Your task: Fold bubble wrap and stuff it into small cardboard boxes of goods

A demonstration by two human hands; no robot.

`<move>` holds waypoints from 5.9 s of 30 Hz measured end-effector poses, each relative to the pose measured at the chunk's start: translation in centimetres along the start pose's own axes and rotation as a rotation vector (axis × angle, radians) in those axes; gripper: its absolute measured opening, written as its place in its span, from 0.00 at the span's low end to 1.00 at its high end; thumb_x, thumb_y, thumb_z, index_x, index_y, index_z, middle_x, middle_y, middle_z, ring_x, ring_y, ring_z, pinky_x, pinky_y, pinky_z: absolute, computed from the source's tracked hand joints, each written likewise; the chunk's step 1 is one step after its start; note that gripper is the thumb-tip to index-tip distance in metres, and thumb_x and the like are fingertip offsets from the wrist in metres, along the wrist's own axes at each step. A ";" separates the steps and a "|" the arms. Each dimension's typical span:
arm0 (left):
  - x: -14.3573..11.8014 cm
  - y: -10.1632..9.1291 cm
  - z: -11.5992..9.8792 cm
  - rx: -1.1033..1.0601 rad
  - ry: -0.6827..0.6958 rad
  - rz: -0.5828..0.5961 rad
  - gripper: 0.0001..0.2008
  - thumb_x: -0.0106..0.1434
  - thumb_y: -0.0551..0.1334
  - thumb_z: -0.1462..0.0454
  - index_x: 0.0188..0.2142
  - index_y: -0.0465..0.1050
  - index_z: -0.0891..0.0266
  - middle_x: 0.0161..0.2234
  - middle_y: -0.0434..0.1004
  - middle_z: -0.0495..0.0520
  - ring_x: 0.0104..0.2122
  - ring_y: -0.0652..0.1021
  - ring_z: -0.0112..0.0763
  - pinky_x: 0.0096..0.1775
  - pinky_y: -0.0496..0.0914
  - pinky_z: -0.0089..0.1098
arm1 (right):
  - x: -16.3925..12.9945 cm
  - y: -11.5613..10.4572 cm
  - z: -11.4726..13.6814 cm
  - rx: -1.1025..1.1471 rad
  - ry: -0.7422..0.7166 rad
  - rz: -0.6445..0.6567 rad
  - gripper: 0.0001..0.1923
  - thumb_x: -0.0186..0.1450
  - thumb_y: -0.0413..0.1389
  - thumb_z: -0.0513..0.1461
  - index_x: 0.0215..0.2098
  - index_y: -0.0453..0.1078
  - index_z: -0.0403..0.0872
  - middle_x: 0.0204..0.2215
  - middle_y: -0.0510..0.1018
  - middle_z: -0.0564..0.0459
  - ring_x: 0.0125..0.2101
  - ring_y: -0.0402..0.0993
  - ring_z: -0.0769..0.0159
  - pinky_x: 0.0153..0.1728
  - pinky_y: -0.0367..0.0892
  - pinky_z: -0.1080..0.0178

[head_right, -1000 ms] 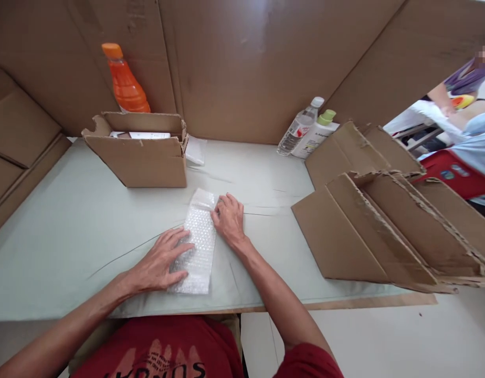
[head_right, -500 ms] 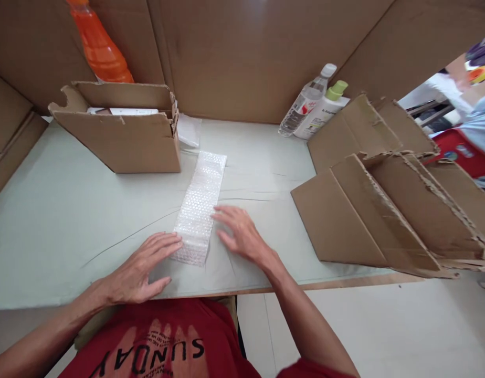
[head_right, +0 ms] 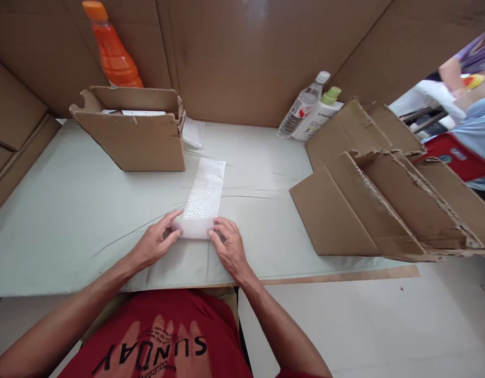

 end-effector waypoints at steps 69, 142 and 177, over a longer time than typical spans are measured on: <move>-2.1 1.1 1.5 -0.712 -0.376 -0.223 0.37 0.59 0.66 0.58 0.65 0.57 0.62 0.52 0.74 0.63 0.47 0.79 0.39 0.45 0.76 0.41 | 1.3 1.7 1.8 -0.260 -0.231 0.121 0.12 0.72 0.55 0.38 0.52 0.73 0.48 0.45 0.83 0.47 0.43 0.78 0.57 0.45 0.69 0.54; 2.5 -15.9 -7.4 0.824 0.576 -0.468 0.10 0.59 0.56 0.75 0.30 0.73 0.63 0.25 0.71 0.49 0.28 0.74 0.34 0.57 0.69 0.57 | 26.1 3.2 16.1 -0.968 -0.139 0.648 0.08 0.63 0.56 0.37 0.37 0.77 0.44 0.34 0.82 0.47 0.33 0.75 0.62 0.28 0.57 0.64; -1.0 -12.4 6.8 -0.323 -0.093 -0.513 0.24 0.64 0.63 0.54 0.57 0.69 0.60 0.55 0.77 0.61 0.49 0.80 0.41 0.52 0.77 0.43 | 7.5 0.8 4.5 -0.185 0.035 -0.009 0.15 0.64 0.58 0.51 0.33 0.72 0.49 0.28 0.81 0.44 0.25 0.75 0.56 0.29 0.73 0.54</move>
Point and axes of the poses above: each hand's wrist, its own x-axis towards the middle knuckle, its own y-axis out of the palm, z = x × y, the point moved 5 cm from there along x, towards the middle knuckle
